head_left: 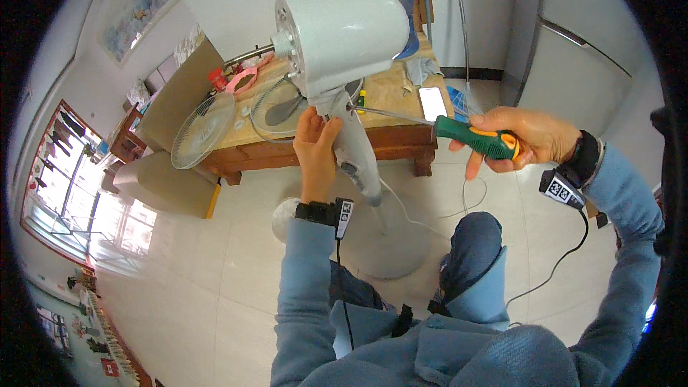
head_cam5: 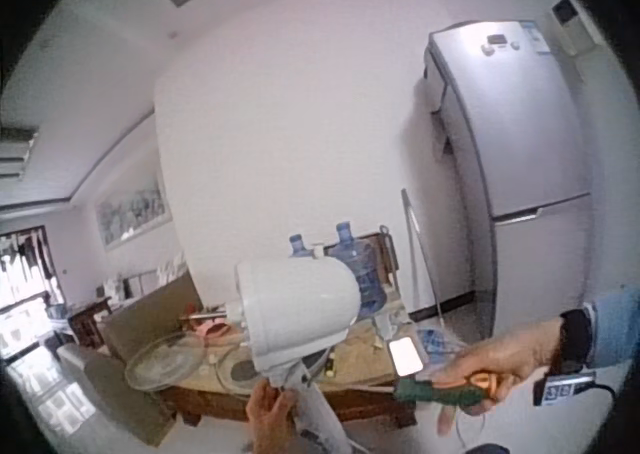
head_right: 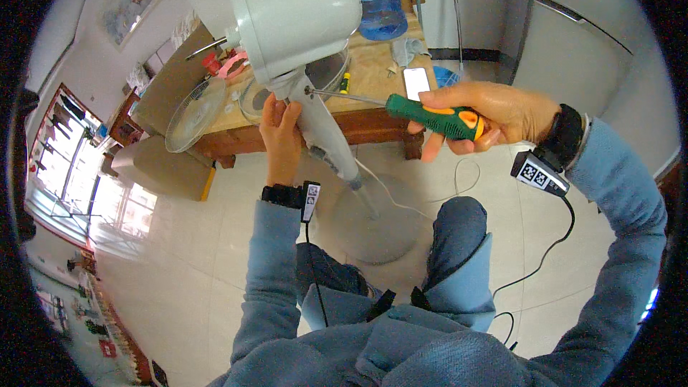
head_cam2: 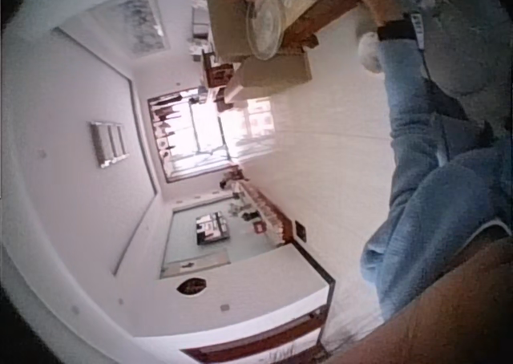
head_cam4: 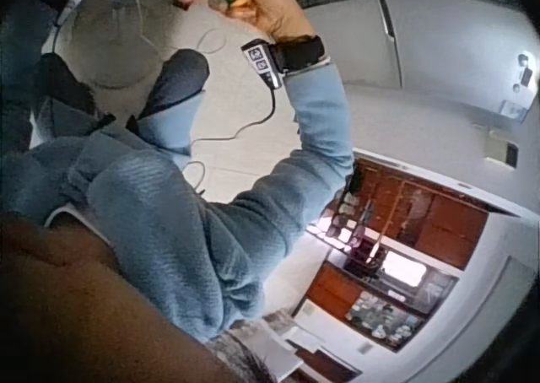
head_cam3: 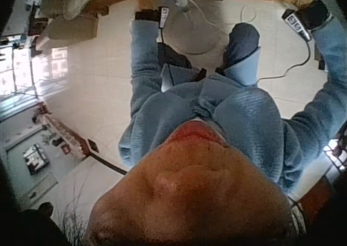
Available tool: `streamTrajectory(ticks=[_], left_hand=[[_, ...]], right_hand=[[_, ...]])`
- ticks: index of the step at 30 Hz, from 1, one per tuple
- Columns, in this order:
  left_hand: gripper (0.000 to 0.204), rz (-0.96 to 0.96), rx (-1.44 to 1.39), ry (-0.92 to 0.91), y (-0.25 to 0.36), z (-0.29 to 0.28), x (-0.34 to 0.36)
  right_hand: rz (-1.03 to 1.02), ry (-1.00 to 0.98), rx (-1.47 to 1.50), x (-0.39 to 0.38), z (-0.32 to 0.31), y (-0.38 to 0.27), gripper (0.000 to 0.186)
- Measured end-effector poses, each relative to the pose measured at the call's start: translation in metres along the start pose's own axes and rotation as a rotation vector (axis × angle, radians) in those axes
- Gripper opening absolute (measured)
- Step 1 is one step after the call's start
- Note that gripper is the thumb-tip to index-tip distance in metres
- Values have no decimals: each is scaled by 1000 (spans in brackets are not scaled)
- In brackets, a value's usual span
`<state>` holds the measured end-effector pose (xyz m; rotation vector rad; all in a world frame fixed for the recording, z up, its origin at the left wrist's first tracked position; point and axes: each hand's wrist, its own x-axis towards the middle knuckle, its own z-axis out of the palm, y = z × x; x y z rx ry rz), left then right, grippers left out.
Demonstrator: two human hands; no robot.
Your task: The person uses a screwdriver to loosen and remove the rear motor housing of a standing fan, then repeatedly reattaches and detaches the housing to test fitment. The fan blade and cage are visible on the table nearby.
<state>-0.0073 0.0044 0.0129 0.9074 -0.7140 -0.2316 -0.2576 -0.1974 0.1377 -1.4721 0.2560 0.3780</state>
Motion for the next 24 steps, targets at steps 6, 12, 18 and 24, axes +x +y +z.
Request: streamTrajectory(ticks=[6, 12, 18, 24], left_hand=[[40, 37, -13, 3, -1, 1, -2], [37, 69, 4, -53, -2, -1, 0], [32, 29, -42, -53, -3, -3, 1], [32, -2, -26, -17, -3, -5, 0]], right_hand=[[-648, 538, -1457, 6, 4, -9, 40], [-964, 749, -1561, -4, 18, -21, 48], [-242, 402, -956, -3, 19, -17, 40], [-805, 843, -2019, 0, 19, -14, 33]])
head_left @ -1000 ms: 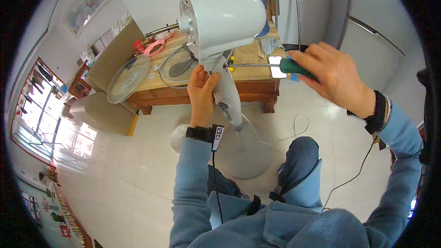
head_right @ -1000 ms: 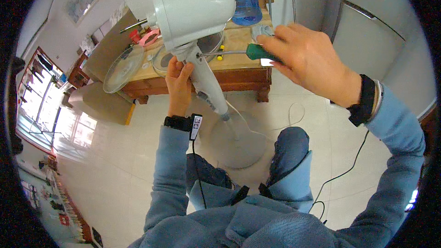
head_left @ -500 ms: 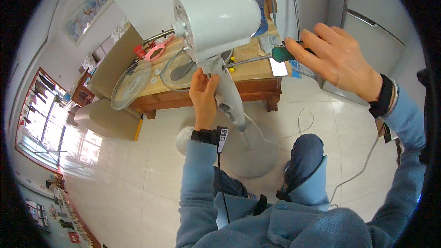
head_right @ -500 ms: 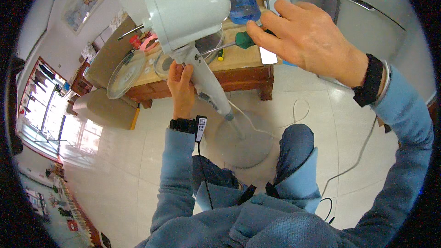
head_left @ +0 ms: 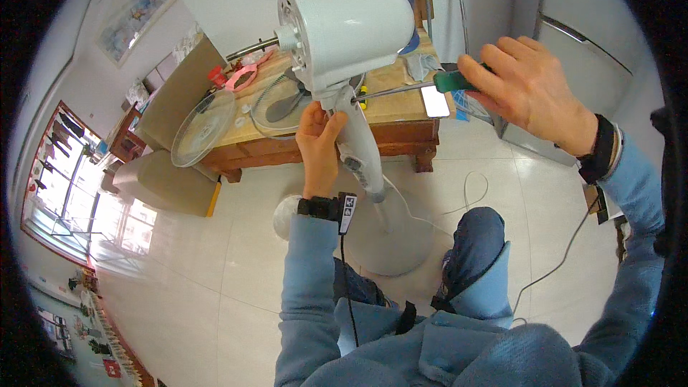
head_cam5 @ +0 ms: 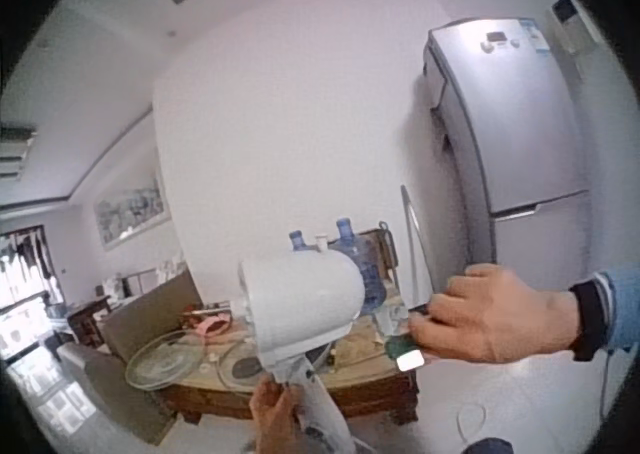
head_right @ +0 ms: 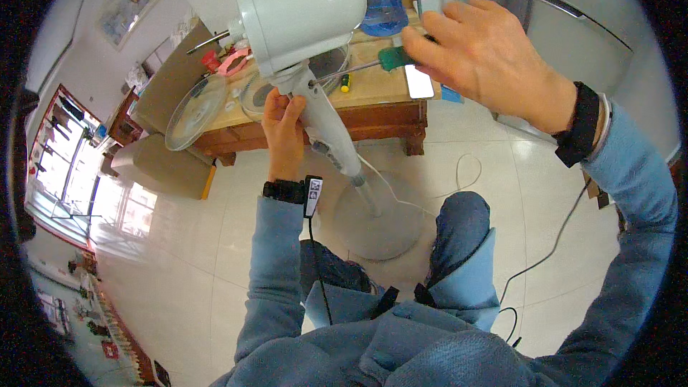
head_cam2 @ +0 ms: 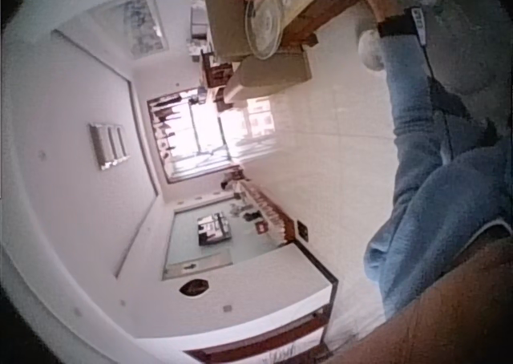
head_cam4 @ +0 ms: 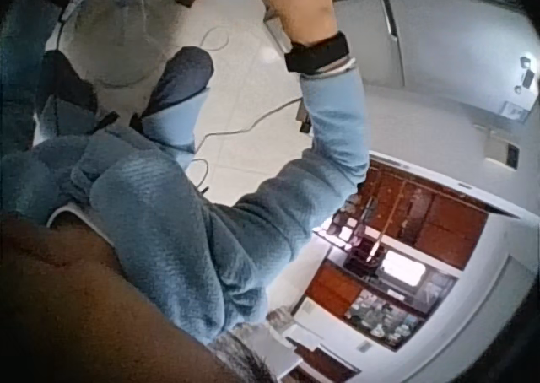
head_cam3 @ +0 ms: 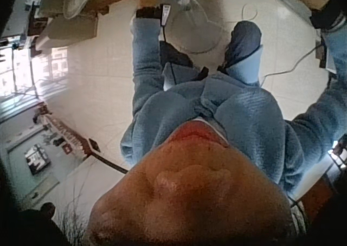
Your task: The person uses a screwdriver to loosen and remove the rear motor housing of a standing fan, then repeatedly reattaches and detaches the housing to test fitment. The fan blade and cage are visible on the table nearby.
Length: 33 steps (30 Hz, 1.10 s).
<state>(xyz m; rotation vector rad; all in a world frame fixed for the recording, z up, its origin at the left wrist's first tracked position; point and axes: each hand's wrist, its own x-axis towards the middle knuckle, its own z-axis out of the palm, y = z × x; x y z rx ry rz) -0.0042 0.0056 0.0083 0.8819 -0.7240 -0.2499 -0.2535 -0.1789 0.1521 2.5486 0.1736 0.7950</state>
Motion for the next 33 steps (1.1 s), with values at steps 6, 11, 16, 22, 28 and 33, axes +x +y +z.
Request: streamTrajectory(ticks=[6, 11, 16, 22, 28, 33], left_hand=[[36, 77, -20, -20, -1, 2, 2], [37, 71, 23, 1, 0, 3, 1], [36, 59, 19, -42, 1, 2, 2], [35, -3, 36, -17, 0, 0, 2], [37, -52, 43, -37, 0, -3, 1], [38, -20, 64, -81, 0, -5, 0]], right_hand=[[586, -327, 1026, -1, -8, 0, 39], [1056, -888, 2154, -11, 6, 8, 46], [661, -673, 1464, -11, 8, 9, 26], [25, -8, 293, -18, -7, -7, 28], [457, -16, 987, -45, 15, -30, 20], [459, 44, 1071, -55, 38, -39, 20]])
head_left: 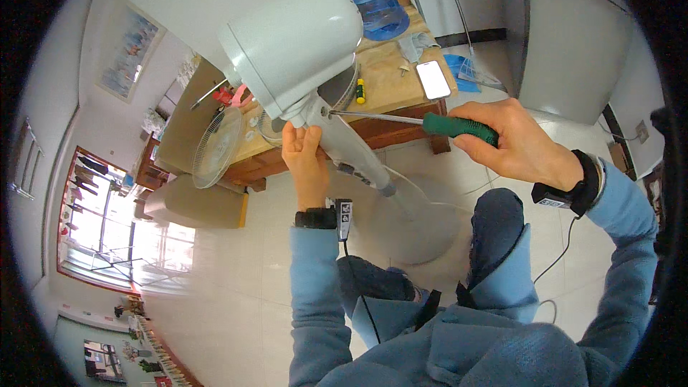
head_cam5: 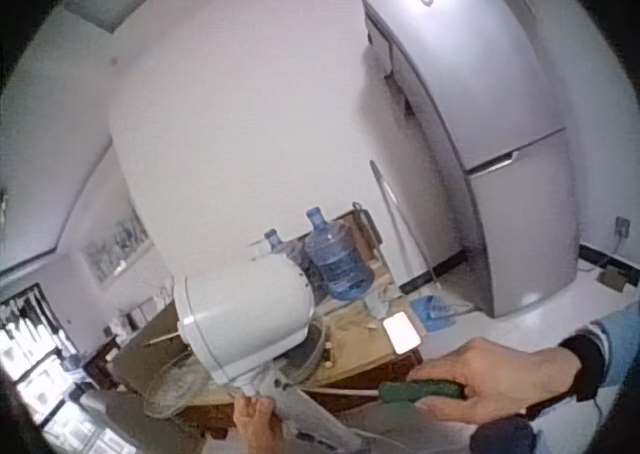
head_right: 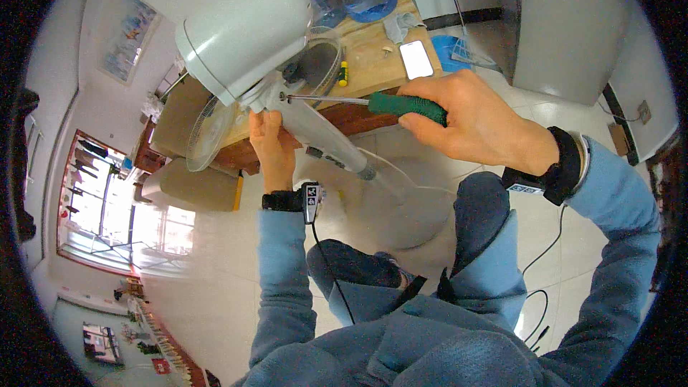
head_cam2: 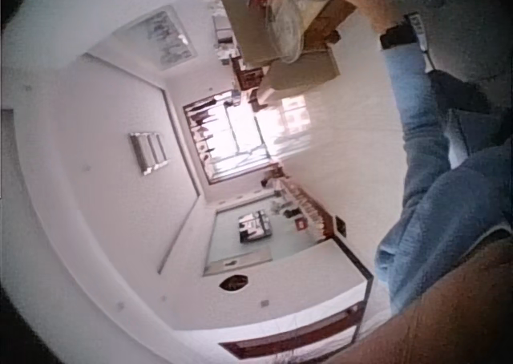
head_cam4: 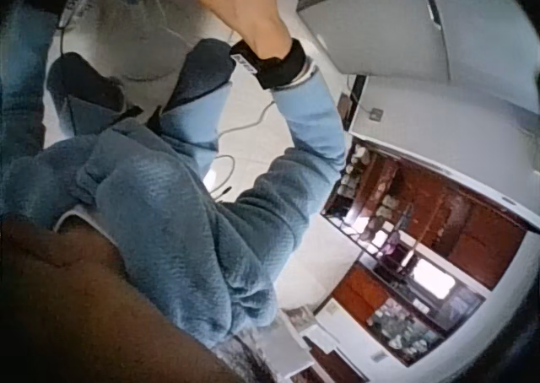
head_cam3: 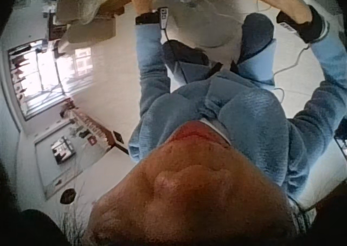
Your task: The person uses a screwdriver to loosen and remove the rear motor housing of a standing fan, then repeatedly reattaches and detaches the housing to test fitment. The fan blade and cage are visible on the table nearby.
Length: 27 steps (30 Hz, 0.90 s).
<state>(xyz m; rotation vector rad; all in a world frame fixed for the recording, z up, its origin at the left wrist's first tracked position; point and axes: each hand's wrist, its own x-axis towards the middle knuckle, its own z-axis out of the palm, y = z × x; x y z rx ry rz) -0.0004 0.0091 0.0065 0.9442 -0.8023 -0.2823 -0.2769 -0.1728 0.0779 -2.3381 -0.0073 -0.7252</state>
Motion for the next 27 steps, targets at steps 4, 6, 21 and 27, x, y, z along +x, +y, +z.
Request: streamTrajectory(ticks=[4, 6, 21, 27], left_hand=[[40, -35, 4, 17, -2, -4, 2], [42, -24, -16, 5, -3, -6, 3], [43, 50, -55, -54, -9, -8, 3], [43, -10, -17, 10, -7, -9, 3]], right_hand=[[-21, 21, 25, 4, 7, 8, 20], [-19, 23, 42, 6, 10, 10, 19], [89, -30, 63, 13, 4, 5, 22], [95, -32, 56, 13, 2, 0, 22]])
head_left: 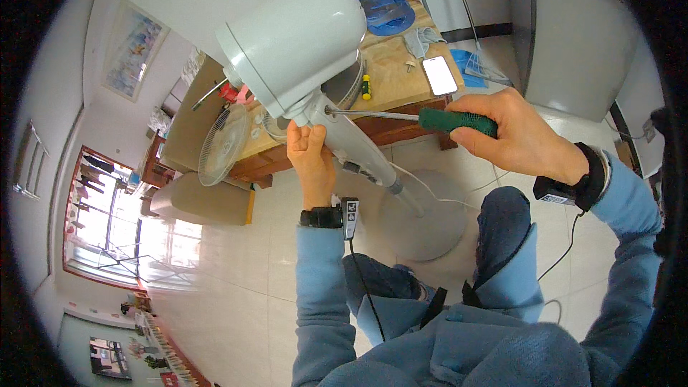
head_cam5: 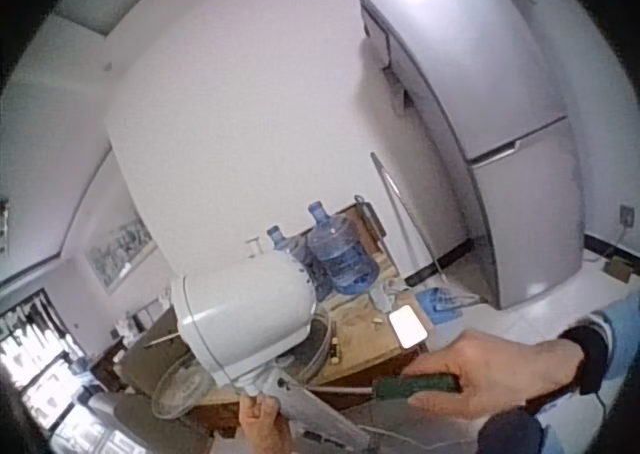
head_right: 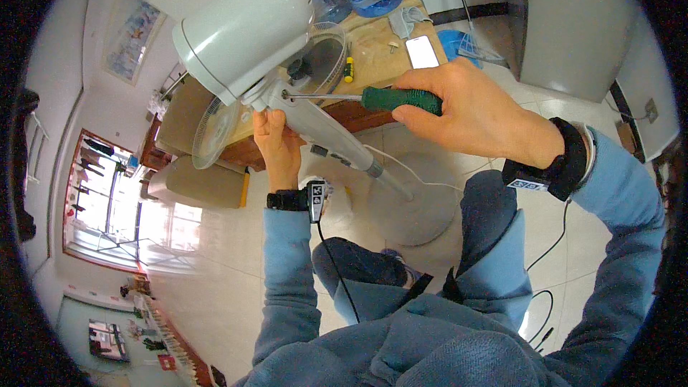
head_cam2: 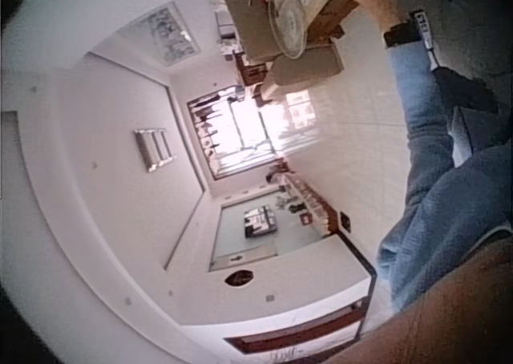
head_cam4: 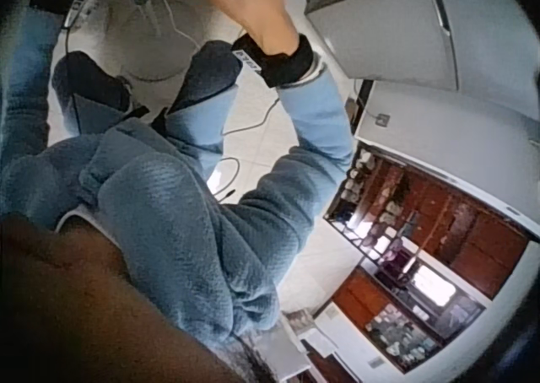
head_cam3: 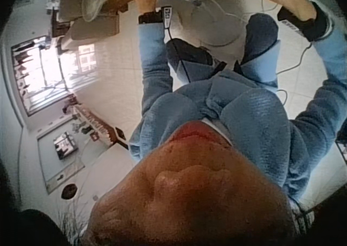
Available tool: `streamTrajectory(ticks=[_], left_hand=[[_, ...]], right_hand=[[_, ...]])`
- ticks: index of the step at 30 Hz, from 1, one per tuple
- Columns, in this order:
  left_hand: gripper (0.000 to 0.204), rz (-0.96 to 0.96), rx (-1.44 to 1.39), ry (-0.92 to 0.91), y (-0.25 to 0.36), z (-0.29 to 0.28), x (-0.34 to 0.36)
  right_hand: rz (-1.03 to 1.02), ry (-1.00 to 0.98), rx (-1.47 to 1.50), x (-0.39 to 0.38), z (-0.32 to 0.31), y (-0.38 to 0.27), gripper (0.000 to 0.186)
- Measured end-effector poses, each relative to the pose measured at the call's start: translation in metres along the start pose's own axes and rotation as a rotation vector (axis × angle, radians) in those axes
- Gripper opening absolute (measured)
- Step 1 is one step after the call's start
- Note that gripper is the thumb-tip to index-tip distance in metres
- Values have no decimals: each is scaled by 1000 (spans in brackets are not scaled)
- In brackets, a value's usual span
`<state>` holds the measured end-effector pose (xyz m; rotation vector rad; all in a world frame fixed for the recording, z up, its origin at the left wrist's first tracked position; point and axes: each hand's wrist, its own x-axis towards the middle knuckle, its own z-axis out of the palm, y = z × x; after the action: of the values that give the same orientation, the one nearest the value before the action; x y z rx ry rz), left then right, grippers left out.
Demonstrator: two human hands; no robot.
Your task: The person uses a screwdriver to loosen and remove the rear motor housing of a standing fan, then repeatedly reattaches and detaches the housing to test fitment. The fan blade and cage are visible on the table nearby.
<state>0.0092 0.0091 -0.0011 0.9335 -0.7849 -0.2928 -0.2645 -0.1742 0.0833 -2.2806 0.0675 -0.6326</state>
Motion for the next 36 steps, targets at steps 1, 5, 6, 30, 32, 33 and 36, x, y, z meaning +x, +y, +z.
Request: streamTrajectory(ticks=[1, 5, 6, 30, 32, 33, 36], left_hand=[[42, 5, -1, -14, 0, 1, 0], [41, 2, -1, 11, 1, 4, -1], [41, 8, -10, 13, 1, 5, -1], [44, 42, -65, -38, 0, 5, -1], [44, 43, -55, -36, 0, 5, -1], [44, 44, -56, -29, 1, 6, -1], [42, 23, -35, -20, 3, 8, -2]], right_hand=[[-5, 9, 9, 0, 1, -1, 22], [6, 6, 1, -1, 1, -2, 23], [10, 7, 1, -1, 0, -3, 23], [596, -393, 899, 17, -17, 10, 30], [292, -320, 430, 23, -22, 14, 29], [127, -286, 206, 27, -24, 15, 28], [-302, -213, -481, 37, -27, 10, 29]])
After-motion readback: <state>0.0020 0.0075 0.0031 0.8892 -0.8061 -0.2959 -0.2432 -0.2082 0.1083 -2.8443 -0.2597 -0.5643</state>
